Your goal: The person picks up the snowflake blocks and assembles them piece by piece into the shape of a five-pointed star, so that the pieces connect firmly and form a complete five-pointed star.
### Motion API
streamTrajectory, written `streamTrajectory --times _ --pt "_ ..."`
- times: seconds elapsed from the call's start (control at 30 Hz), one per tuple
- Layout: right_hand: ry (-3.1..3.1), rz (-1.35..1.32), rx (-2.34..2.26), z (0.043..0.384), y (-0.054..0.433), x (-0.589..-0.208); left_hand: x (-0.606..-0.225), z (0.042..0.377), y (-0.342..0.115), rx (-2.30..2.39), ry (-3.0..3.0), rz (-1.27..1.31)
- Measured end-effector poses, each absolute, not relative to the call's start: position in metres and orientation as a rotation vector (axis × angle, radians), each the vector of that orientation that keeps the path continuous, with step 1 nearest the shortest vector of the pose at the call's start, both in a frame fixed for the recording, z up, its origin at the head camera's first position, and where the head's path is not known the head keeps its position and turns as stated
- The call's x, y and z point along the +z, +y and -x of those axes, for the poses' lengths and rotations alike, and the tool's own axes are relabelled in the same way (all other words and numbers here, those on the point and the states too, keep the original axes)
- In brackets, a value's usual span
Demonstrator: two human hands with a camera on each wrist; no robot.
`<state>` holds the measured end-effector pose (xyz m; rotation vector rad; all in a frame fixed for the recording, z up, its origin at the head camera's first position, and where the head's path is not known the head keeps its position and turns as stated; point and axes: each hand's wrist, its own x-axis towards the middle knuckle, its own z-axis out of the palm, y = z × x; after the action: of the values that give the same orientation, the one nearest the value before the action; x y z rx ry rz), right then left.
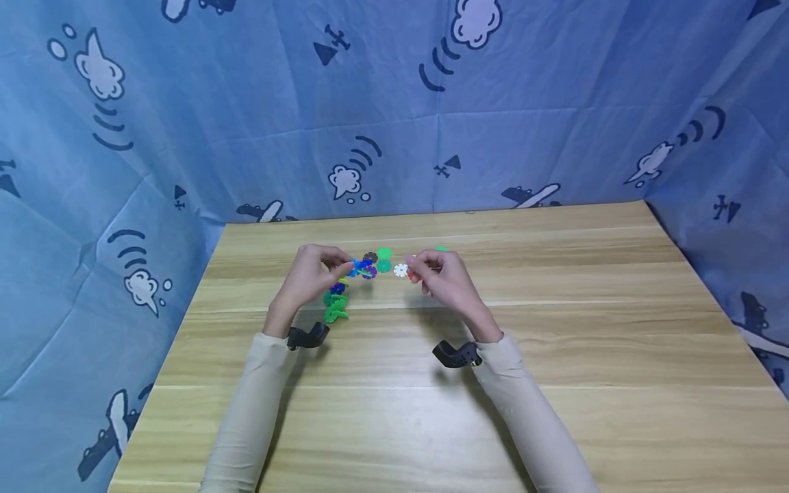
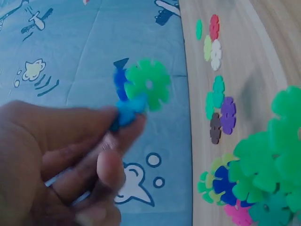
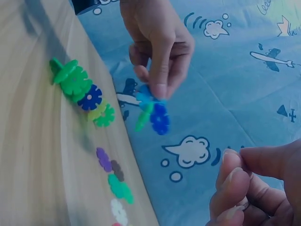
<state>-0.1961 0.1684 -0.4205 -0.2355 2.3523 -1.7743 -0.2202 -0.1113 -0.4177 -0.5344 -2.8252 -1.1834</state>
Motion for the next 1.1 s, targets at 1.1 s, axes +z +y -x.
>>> streamTrajectory --times 1.1 --pt "2.377 0.137 -1.74 0.208 0.186 -0.436 -0.435 0.218 -0.105 -0.938 -3.267 0.342"
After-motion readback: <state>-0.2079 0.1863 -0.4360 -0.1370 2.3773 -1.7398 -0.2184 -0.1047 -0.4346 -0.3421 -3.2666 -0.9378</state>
